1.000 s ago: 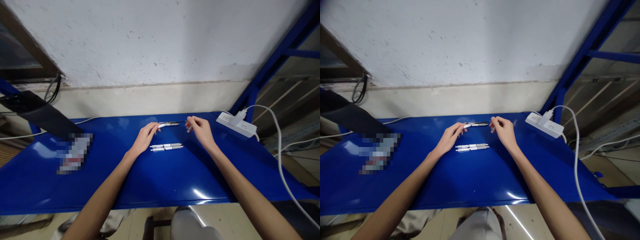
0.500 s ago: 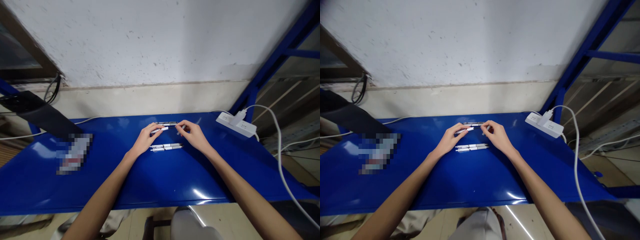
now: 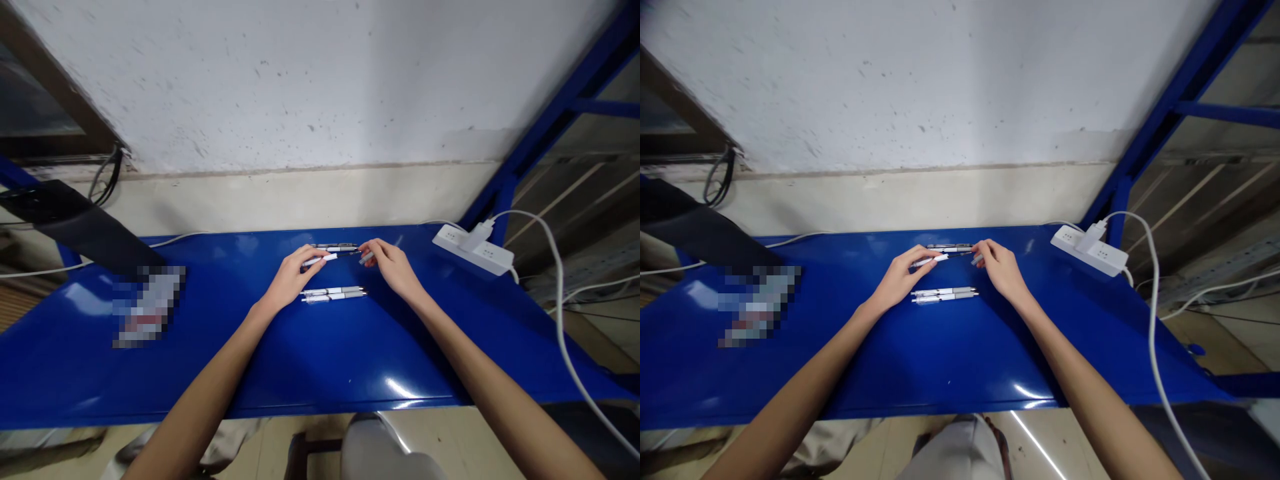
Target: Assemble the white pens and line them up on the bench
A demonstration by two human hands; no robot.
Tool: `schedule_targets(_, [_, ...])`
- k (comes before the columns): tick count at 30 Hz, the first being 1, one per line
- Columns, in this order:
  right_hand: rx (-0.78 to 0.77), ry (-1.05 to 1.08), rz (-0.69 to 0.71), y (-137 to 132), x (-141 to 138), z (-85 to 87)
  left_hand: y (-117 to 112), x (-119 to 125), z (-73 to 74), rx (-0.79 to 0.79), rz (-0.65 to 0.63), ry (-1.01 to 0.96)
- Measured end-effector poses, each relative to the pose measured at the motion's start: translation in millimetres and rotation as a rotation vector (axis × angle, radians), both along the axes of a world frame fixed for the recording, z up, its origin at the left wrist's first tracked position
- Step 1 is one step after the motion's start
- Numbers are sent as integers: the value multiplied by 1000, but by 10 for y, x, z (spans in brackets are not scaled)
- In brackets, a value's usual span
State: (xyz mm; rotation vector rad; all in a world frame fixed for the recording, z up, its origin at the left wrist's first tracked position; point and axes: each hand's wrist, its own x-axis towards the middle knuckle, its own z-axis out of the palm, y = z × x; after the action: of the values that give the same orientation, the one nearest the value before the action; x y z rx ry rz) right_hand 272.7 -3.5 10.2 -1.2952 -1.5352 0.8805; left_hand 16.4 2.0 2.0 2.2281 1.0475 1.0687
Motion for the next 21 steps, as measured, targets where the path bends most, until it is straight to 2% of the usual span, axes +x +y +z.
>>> schedule_targets(3, [45,103,-43,52,51,-17,4,-3,1,5,33,10])
schedule_targets(7, [81,228,-26,61,34,9,-8,-3,14,-10,47,1])
schedule_targets(21, [87,213,-10,36,-9,33,-7,-2,13,-23,53,5])
